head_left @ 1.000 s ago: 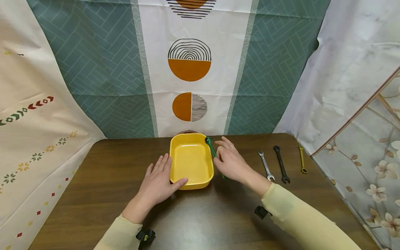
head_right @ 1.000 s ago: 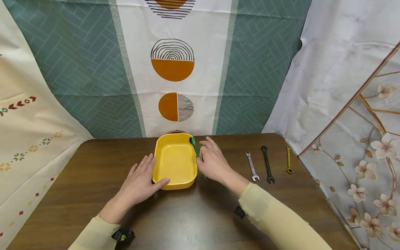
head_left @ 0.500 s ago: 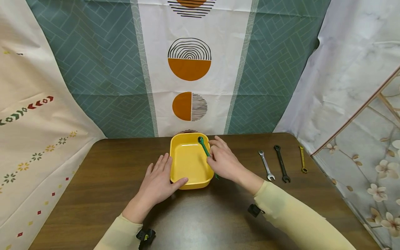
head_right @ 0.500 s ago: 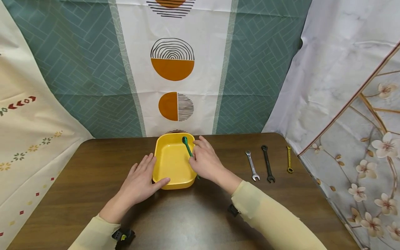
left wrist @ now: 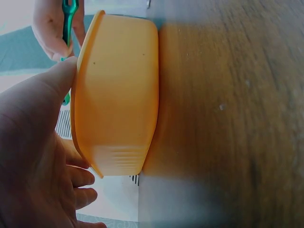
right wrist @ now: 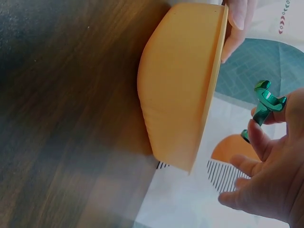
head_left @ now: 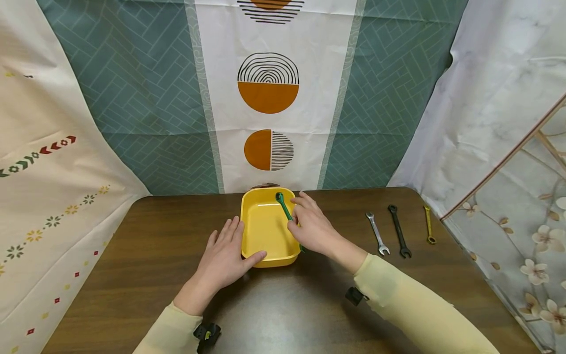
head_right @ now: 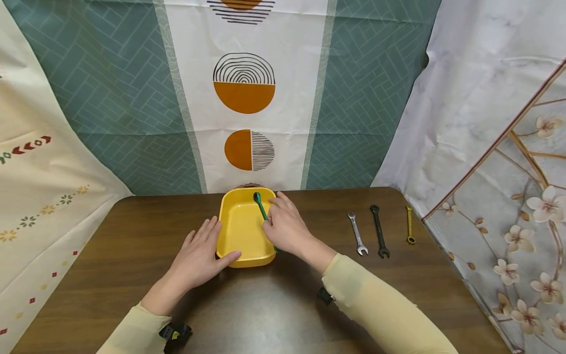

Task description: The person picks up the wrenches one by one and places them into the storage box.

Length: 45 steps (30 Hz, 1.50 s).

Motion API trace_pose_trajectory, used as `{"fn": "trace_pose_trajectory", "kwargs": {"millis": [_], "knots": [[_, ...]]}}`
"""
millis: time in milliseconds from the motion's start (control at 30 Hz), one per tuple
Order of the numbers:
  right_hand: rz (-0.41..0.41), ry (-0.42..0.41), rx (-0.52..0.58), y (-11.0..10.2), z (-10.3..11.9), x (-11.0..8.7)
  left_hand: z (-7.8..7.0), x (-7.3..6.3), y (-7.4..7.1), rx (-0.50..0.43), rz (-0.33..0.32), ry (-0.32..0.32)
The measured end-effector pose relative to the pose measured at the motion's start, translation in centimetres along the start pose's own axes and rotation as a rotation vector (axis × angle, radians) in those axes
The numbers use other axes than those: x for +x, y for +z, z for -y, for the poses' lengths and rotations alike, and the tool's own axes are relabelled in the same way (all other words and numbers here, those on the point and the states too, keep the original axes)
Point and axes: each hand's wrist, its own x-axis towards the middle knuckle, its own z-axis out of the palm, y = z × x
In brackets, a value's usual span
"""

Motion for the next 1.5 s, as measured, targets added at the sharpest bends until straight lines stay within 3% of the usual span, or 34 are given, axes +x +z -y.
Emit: {"fn": "trace_pose_trajectory", "kwargs": {"millis": [1500], "knots": [[0.057, -0.02, -0.01, 3.4, 1.9, 2.2, 0.1, 0.1, 0.1, 0.019, 0.009, -0.003]]}}
